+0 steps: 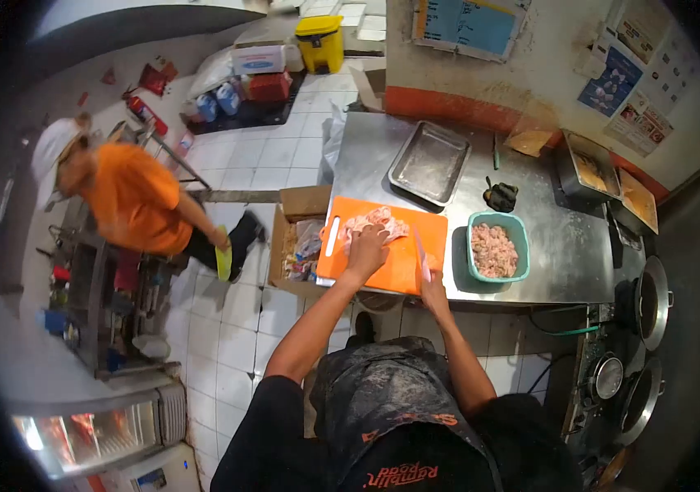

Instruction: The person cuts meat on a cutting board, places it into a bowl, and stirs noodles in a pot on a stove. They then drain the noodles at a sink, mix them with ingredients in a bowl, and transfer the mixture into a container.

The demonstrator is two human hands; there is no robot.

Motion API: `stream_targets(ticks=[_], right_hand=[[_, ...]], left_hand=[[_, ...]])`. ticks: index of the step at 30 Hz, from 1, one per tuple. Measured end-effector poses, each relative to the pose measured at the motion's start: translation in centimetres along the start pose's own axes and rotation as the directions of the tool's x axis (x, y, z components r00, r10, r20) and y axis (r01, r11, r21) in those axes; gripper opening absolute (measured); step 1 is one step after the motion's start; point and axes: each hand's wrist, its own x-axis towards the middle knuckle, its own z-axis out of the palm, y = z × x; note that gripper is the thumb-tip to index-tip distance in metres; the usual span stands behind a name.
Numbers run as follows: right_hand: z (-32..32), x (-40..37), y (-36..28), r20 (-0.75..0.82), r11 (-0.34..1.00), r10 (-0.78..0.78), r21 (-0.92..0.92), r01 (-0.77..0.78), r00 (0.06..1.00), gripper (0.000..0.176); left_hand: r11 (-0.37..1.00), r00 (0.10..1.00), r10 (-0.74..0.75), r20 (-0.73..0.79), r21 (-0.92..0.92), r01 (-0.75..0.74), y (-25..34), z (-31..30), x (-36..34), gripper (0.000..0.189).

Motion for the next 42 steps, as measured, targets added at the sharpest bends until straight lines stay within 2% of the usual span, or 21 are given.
stream_targets(ticks=[2, 4, 6, 8, 9, 12, 14, 15, 16, 18, 22, 24, 28, 30, 32, 34, 36, 37, 38, 40, 42], right_hand=[[-2.4, -2.0, 0.0, 0.017, 0.987, 0.126, 0.103, -0.127, 0.992, 0.039], [-4.7, -4.1, 0.8, -0.018, 0.955, 0.259, 0.152, -0.254, 0.966, 0.041], [-6.6, -6.0, 0.6, -0.027, 0.912, 0.382, 0.174, -0.372, 0.924, 0.046], [-6.7, -7.4, 2.4, -0.122, 0.891, 0.400, 0.283, -0.354, 0.908, 0.044], [-7.2, -8.2, 1.0, -0.077, 0.824, 0.455, 0.414, -0.387, 0.887, 0.030], [-7.1, -9.3, 1.4, -0.062, 0.812, 0.451, 0.442, -0.380, 0.890, 0.029], [-6.9, -9.4, 0.8, -0.085, 0.820, 0.452, 0.432, -0.376, 0.888, 0.029], [-7.1, -9.7, 0.2, -0.077, 0.833, 0.428, 0.421, -0.360, 0.900, 0.033], [-7.3, -10.1, -0.2, -0.066, 0.844, 0.407, 0.408, -0.348, 0.911, 0.038], [-7.2, -10.2, -1.0, -0.031, 0.797, 0.424, 0.487, -0.357, 0.905, 0.037], [-6.0, -9.3, -0.4, -0.035, 0.796, 0.389, 0.515, -0.317, 0.921, 0.031], [-5.7, -9.0, -0.4, -0.019, 0.790, 0.378, 0.528, -0.312, 0.925, 0.024], [-6.0, -8.7, -1.7, -0.052, 0.817, 0.345, 0.507, -0.273, 0.937, 0.024], [-6.2, -8.8, -2.1, -0.056, 0.808, 0.367, 0.514, -0.288, 0.929, 0.025], [-6.6, -8.8, -2.1, -0.029, 0.825, 0.408, 0.440, -0.355, 0.912, 0.036], [-5.9, -8.8, -0.8, -0.036, 0.835, 0.402, 0.424, -0.350, 0.915, 0.036], [-5.2, -9.0, 0.5, -0.045, 0.847, 0.392, 0.406, -0.342, 0.919, 0.036], [-4.9, -9.1, 1.0, -0.051, 0.873, 0.368, 0.363, -0.327, 0.928, 0.036], [-4.7, -9.1, 1.3, -0.055, 0.896, 0.345, 0.318, -0.312, 0.937, 0.036], [-4.3, -9.4, 1.5, -0.061, 0.895, 0.341, 0.326, -0.304, 0.938, 0.035], [-3.9, -9.6, 1.6, -0.063, 0.896, 0.334, 0.329, -0.297, 0.940, 0.035]], left_hand=[[0.993, 0.996, 0.043, 0.072, 0.103, -0.050, -1.2, 3.0, 2.5, 0.039], [0.928, 0.971, 0.041, 0.236, 0.352, -0.125, -2.0, 5.5, 3.8, 0.043], [0.950, 0.929, 0.004, 0.370, 0.288, -0.119, -1.8, 5.1, 5.9, 0.036], [0.970, 0.844, 0.012, 0.536, 0.200, -0.140, -2.0, 4.3, 6.7, 0.029], [0.969, 0.834, 0.019, 0.551, 0.195, -0.151, -2.3, 4.3, 6.4, 0.029], [0.986, 0.891, 0.082, 0.446, 0.095, -0.138, -3.0, 4.5, 7.2, 0.031], [0.955, 0.919, -0.002, 0.394, -0.271, 0.118, -4.3, 4.1, 6.9, 0.031], [0.779, 0.865, -0.137, 0.483, -0.487, 0.396, -4.2, 2.8, 7.1, 0.032], [0.778, 0.855, -0.133, 0.502, -0.481, 0.404, -4.7, 2.0, 7.1, 0.032], [0.507, 0.772, -0.269, 0.576, -0.596, 0.622, -5.9, 0.2, 7.6, 0.029], [0.475, 0.798, -0.296, 0.525, -0.644, 0.600, -5.4, -2.1, 7.9, 0.030], [0.573, 0.827, -0.230, 0.514, -0.615, 0.542, -4.5, -2.6, 7.9, 0.032], [0.600, 0.792, -0.230, 0.565, -0.559, 0.572, -3.4, -4.4, 9.0, 0.033], [0.330, 0.821, -0.210, 0.531, -0.751, 0.571, -4.0, -4.2, 9.3, 0.034], [0.260, 0.822, -0.190, 0.536, -0.780, 0.569, -4.2, -4.4, 9.2, 0.036], [-0.172, 0.782, -0.234, 0.578, -0.816, 0.552, -5.0, -3.4, 8.6, 0.036], [-0.167, 0.748, -0.200, 0.632, -0.775, 0.610, -8.5, -1.7, 7.1, 0.032], [0.264, 0.784, -0.308, 0.539, -0.743, 0.615, -10.0, -0.7, 6.1, 0.030], [0.640, 0.835, -0.363, 0.412, -0.541, 0.545, -10.6, -0.3, 5.4, 0.029], [0.619, 0.792, -0.410, 0.453, -0.499, 0.606, -9.6, -1.4, 4.8, 0.031], [0.918, 0.930, -0.199, 0.310, -0.272, 0.287, -8.3, -2.0, 4.7, 0.036]])
